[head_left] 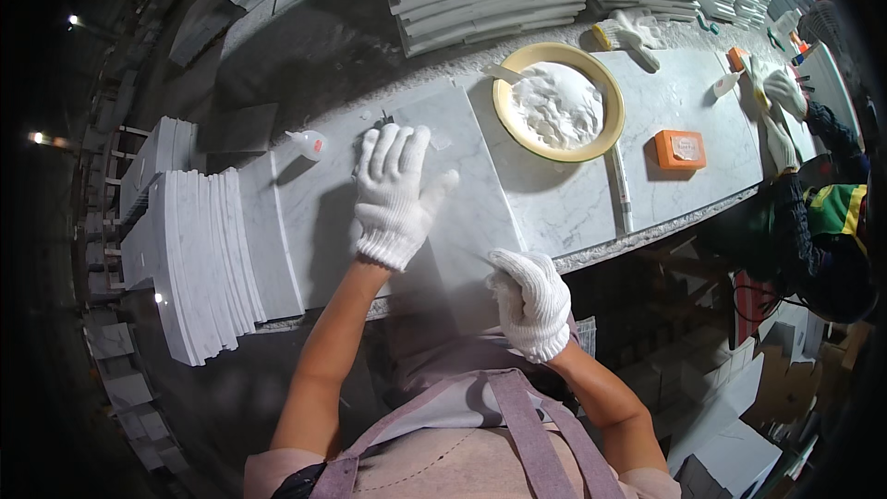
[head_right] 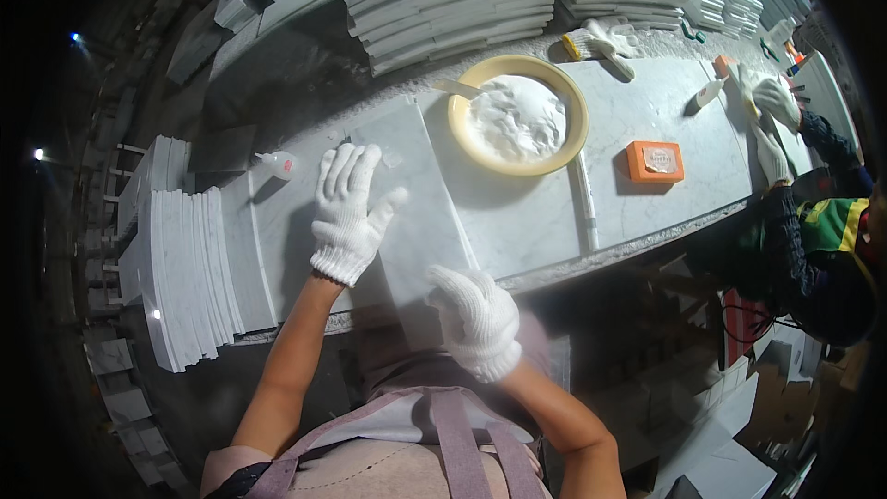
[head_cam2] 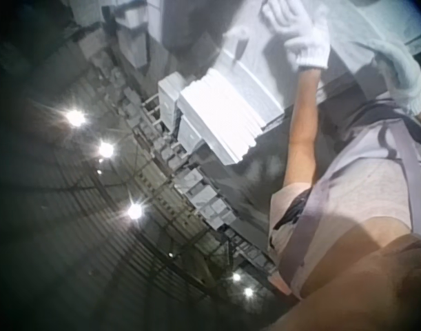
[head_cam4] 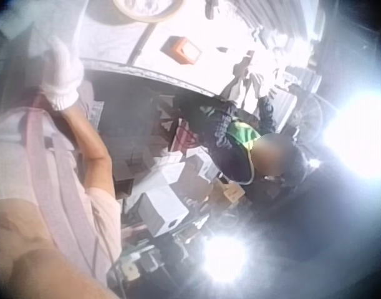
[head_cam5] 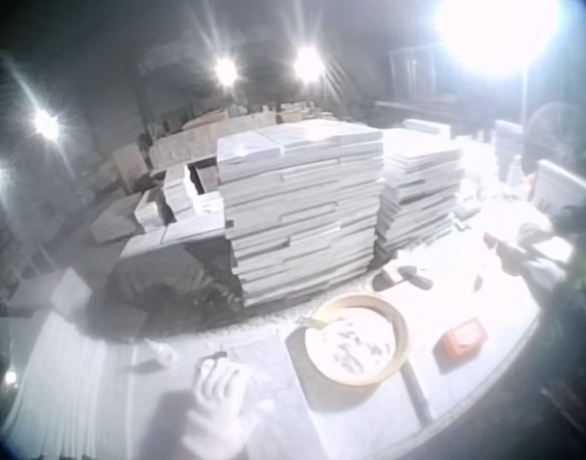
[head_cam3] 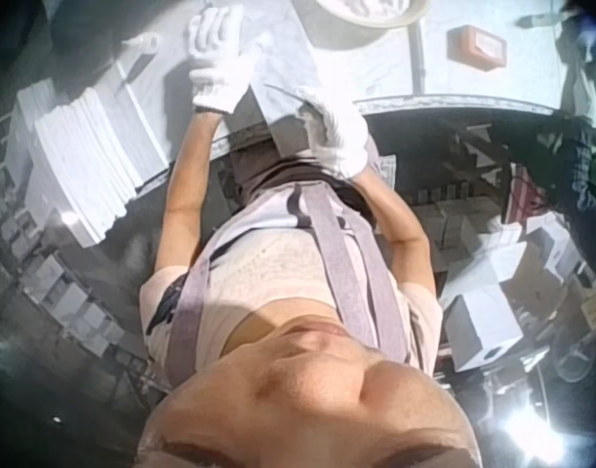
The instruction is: The person applies a white paste to the edges of a rectangular stone slab, spreads it with a metal scraper, and scrapes off excess material. The person repeats this process on multiple edges of the same slab, then moves to a new slab and continues the same edge-finishing steps.
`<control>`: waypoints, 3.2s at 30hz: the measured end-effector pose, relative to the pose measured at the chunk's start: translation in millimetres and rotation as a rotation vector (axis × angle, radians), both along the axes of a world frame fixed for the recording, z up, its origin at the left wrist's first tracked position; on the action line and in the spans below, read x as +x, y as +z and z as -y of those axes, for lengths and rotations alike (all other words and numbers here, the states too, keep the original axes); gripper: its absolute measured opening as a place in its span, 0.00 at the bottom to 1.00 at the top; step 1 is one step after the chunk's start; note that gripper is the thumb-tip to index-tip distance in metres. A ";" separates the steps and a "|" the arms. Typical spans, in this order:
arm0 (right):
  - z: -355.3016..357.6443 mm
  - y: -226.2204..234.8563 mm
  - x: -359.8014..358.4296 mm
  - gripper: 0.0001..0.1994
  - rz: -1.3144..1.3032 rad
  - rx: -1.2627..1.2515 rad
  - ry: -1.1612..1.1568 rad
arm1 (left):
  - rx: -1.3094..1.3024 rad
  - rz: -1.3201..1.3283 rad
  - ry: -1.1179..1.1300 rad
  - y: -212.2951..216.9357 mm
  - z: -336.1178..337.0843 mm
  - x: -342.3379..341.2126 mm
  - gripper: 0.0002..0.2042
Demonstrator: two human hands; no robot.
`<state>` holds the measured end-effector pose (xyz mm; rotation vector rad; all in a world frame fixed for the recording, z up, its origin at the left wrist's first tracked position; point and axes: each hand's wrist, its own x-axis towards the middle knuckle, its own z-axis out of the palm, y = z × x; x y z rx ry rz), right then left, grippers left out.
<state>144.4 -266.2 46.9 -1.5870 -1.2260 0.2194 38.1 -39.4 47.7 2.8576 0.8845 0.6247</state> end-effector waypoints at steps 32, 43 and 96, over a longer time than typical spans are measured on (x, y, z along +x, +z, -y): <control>-1.4 -3.2 -0.2 0.22 0.033 0.029 -0.025 | 0.078 -0.109 0.024 -2.9 -14.4 4.5 0.34; -2.5 -2.4 -0.2 0.22 0.062 0.033 -0.020 | -0.031 0.030 -0.169 -7.6 -29.6 -2.4 0.34; 7.3 -11.7 1.9 0.20 -0.220 0.153 -0.039 | -0.058 -0.118 0.048 -31.7 -144.7 97.5 0.23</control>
